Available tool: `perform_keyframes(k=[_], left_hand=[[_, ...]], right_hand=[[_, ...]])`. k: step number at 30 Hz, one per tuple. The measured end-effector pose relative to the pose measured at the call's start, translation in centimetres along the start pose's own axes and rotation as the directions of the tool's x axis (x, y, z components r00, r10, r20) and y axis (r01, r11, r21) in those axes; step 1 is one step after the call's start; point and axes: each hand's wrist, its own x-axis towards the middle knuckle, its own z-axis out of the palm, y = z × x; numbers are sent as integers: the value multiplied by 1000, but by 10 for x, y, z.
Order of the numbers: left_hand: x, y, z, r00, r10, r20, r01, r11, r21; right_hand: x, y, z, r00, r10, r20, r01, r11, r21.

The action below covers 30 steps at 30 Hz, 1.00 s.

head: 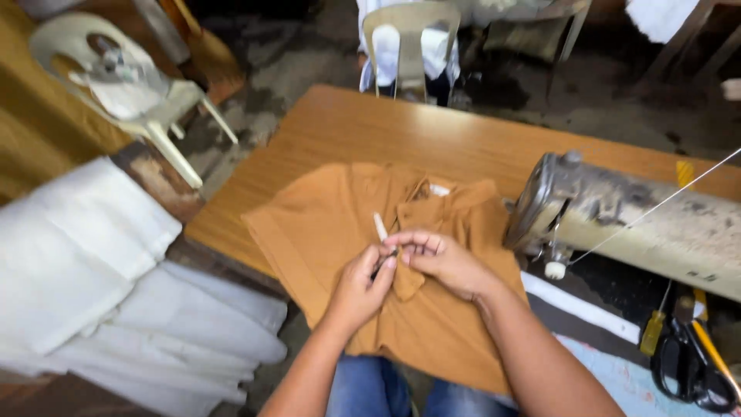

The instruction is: The person uses scissors to trim excess fabric and threads from the waistband of a pair of brown shorts. They repeatedly reposition and unfold the garment to access different sections while cutting along the seams.

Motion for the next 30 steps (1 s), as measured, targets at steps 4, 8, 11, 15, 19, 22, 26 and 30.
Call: perform_keyframes(k=[4, 8, 11, 15, 19, 22, 26, 30], left_hand=[[-6, -17, 7, 999, -44, -8, 44, 997, 60], [-5, -17, 7, 999, -45, -11, 45, 998, 49], [-6, -15, 6, 1000, -23, -4, 22, 999, -50], [-6, -20, 5, 999, -7, -47, 0, 990, -139], [-5, -38, 13, 982, -158, -107, 131, 966, -224], [-1, -27, 12, 974, -200, -110, 180, 969, -170], [-3, -29, 14, 971, -206, -120, 184, 968, -173], [-8, -33, 14, 977, -178, -114, 155, 970, -188]], right_hand=[[-1, -13, -5, 989, 108, 106, -113, 993, 44], [0, -11, -7, 987, 127, 99, -130, 991, 20], [-1, -7, -8, 987, 137, 89, -139, 990, 9], [1, -3, -11, 990, 120, 73, -123, 992, 33], [-2, -8, -6, 995, 98, 37, -99, 994, 47], [-4, -10, -1, 995, 88, 53, -89, 996, 8], [-6, -7, 3, 993, 112, 37, -111, 994, -21], [-9, -20, 22, 976, 65, -208, -128, 944, -304]])
